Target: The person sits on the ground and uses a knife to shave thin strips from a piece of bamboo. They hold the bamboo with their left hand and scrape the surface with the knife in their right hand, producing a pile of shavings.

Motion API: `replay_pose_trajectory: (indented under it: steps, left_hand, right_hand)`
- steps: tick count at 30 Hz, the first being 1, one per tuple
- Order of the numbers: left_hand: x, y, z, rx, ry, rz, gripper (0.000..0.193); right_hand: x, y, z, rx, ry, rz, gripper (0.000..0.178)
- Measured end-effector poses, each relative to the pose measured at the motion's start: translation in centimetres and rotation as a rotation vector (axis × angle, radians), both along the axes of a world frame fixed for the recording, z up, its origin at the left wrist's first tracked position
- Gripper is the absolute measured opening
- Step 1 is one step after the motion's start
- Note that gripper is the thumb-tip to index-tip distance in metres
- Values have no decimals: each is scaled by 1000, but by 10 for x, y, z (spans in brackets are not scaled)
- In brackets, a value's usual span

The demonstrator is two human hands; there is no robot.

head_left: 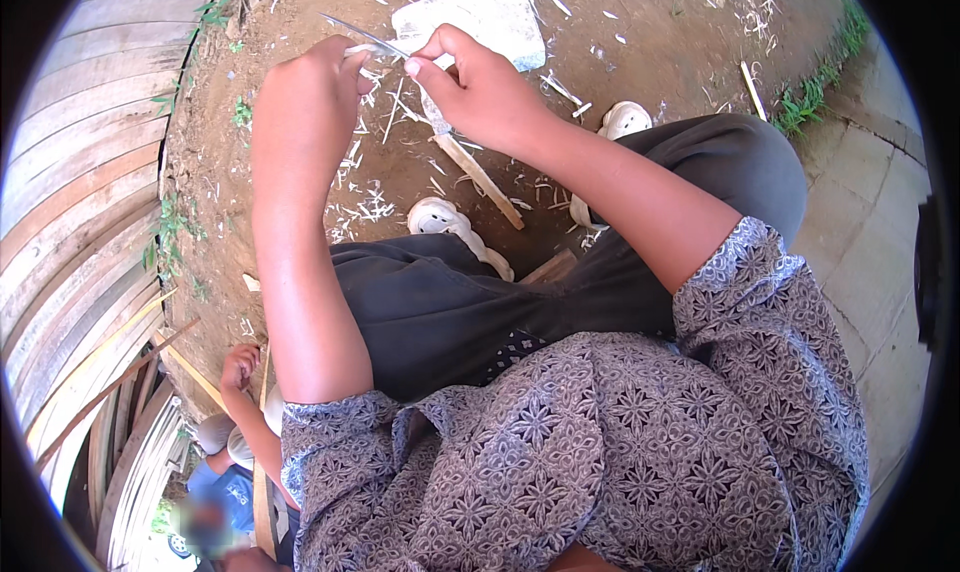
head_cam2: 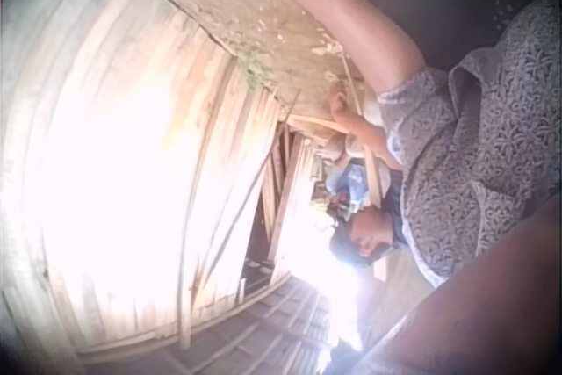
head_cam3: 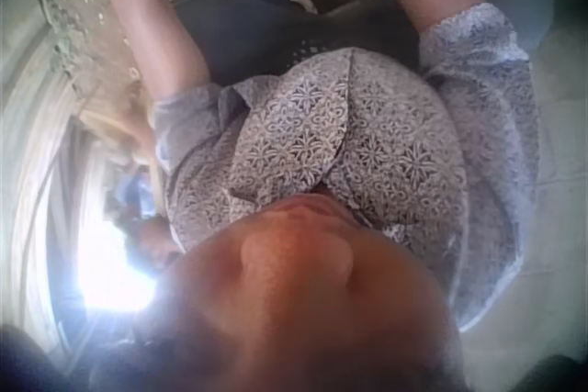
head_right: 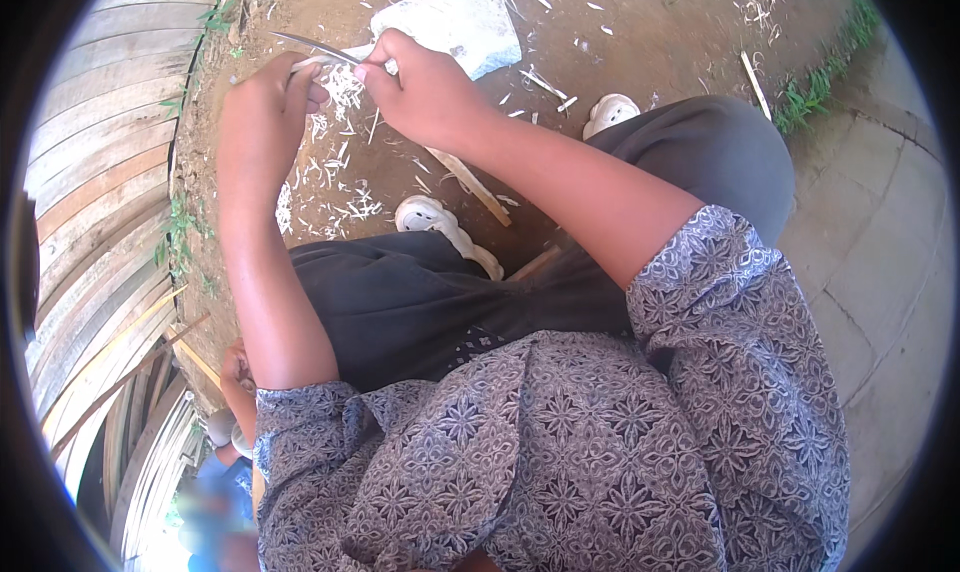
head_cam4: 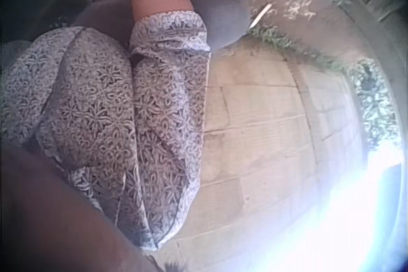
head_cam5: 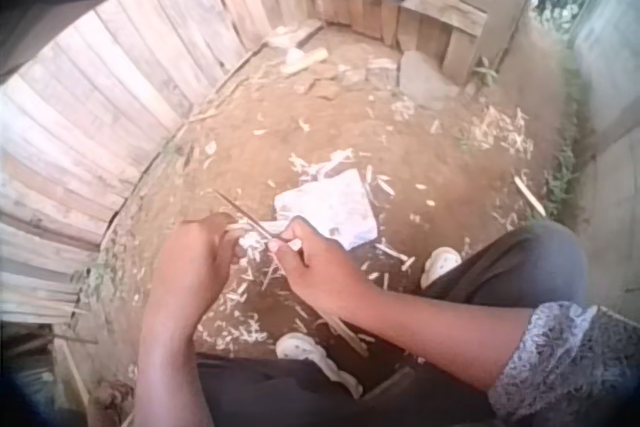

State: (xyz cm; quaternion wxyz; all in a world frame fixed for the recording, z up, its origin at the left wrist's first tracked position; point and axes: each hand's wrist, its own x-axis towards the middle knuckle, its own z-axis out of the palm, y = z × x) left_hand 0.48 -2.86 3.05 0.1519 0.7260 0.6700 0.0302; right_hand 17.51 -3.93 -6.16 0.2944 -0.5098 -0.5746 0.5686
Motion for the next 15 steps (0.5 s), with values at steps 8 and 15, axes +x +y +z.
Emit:
replay_pose_trajectory:
  steps: [8, 15]
  left_hand:
    - [-10, 3, -3, 3, -61, 29, 24]
    - [-10, 4, -7, 36, -125, 47, 21]
  right_hand:
    - [7, -5, -20, 5, -134, 27, 25]
    - [54, -6, -123, -87, -512, 3, 32]
